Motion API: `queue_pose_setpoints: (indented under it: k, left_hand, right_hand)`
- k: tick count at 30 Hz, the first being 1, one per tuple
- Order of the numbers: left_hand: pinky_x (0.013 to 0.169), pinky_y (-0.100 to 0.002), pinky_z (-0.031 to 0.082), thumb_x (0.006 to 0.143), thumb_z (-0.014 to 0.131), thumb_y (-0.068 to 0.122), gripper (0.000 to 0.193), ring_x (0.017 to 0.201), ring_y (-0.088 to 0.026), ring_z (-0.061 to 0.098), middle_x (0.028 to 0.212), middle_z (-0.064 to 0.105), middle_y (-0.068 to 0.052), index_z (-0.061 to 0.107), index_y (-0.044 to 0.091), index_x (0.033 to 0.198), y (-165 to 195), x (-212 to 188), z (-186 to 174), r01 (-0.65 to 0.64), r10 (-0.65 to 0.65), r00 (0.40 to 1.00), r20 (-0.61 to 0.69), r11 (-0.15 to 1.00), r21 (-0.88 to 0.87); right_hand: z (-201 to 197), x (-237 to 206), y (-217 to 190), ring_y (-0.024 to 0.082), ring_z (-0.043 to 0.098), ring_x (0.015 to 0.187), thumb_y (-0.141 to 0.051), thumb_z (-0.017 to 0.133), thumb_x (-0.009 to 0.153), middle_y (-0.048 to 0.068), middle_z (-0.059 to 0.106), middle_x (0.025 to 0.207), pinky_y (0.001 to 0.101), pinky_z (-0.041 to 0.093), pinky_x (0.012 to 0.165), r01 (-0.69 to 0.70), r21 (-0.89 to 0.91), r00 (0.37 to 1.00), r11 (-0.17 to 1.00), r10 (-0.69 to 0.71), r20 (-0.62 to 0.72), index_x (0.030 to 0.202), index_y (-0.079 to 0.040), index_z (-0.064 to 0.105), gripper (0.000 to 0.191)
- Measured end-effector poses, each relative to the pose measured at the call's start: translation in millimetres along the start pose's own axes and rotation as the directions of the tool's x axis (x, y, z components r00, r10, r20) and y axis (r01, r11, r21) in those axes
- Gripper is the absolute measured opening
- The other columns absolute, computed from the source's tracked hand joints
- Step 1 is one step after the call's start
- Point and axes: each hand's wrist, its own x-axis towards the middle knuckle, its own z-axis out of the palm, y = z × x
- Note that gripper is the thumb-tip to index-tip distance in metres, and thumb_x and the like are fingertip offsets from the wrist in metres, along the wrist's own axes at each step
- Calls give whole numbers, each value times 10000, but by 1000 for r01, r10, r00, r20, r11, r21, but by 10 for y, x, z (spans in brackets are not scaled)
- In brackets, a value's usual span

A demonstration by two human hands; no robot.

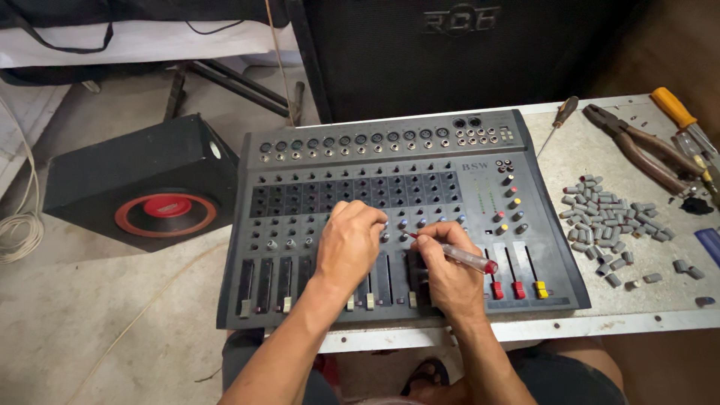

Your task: The person sits at a workbench and attaches gray knob caps onto the shafts of an audio mixing console, picking each knob from a pile on the table and pressing it onto a control shaft, using a screwdriver-like tool to help seat the knobs one at a time across the console.

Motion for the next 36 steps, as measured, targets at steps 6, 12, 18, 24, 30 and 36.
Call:
queue_pose_setpoints:
  k: [6, 12, 18, 24, 30, 36]
  left_hand:
    - [795, -410, 528, 811, 748, 80, 62, 872, -312, 630, 856, 690, -83, 779, 97, 862, -15, 16, -24, -1, 0, 1000, 20, 1000, 27]
    - [808, -401, 532, 812, 734, 67, 109, 889, -309, 636, 872, 699, -83, 798, 100, 895, -7, 3, -13, -13, 12, 1000, 12, 999, 38]
    - [840, -416, 531, 820, 725, 43, 147, 974, -319, 633, 959, 695, -95, 796, 74, 945, 78, -74, -40, -27, 27, 1000, 3, 998, 61]
    - [914, -463, 511, 787, 733, 49, 143, 1077, -375, 600, 1103, 655, -164, 760, 27, 925, 363, -169, 17, -166, 171, 984, -60, 983, 76]
    - [923, -463, 505, 802, 740, 70, 147, 1089, -367, 608, 1116, 653, -172, 736, 7, 934, 777, -238, 250, -243, 247, 967, 55, 967, -80]
    - [919, -464, 506, 804, 713, 75, 162, 1084, -358, 613, 1121, 652, -171, 737, 4, 949, 1132, -208, 521, -328, 349, 929, 121, 930, -166]
  right_hand:
    - [-11, -20, -30, 97, 675, 818, -126, 624, 954, 58, 736, 896, 248, 529, 732, -2, 82, 993, 997, 12, -117, 1003, -19, 653, 121]
    - [-127, -10, -88, 87, 570, 742, -134, 629, 998, 82, 734, 944, 234, 490, 702, 44, 277, 966, 960, 29, -255, 1078, -34, 630, 128]
    - [-369, -99, -134, 77, 606, 777, -138, 638, 1005, 77, 746, 977, 229, 497, 710, 104, -1, 957, 995, -100, -271, 1110, -13, 643, 163]
    - [-714, -92, -100, 96, 664, 874, -128, 652, 1017, 82, 748, 995, 226, 512, 776, 156, -195, 926, 968, -212, -314, 1118, 10, 659, 172]
    - [-910, -122, -38, 84, 608, 794, -134, 657, 1009, 68, 749, 993, 233, 488, 717, 127, -155, 905, 980, -179, -386, 1124, -2, 656, 175]
    - [-1065, -169, 2, 55, 599, 735, -127, 674, 973, 47, 731, 910, 234, 491, 654, 93, -208, 874, 974, -179, -451, 1079, -20, 689, 152]
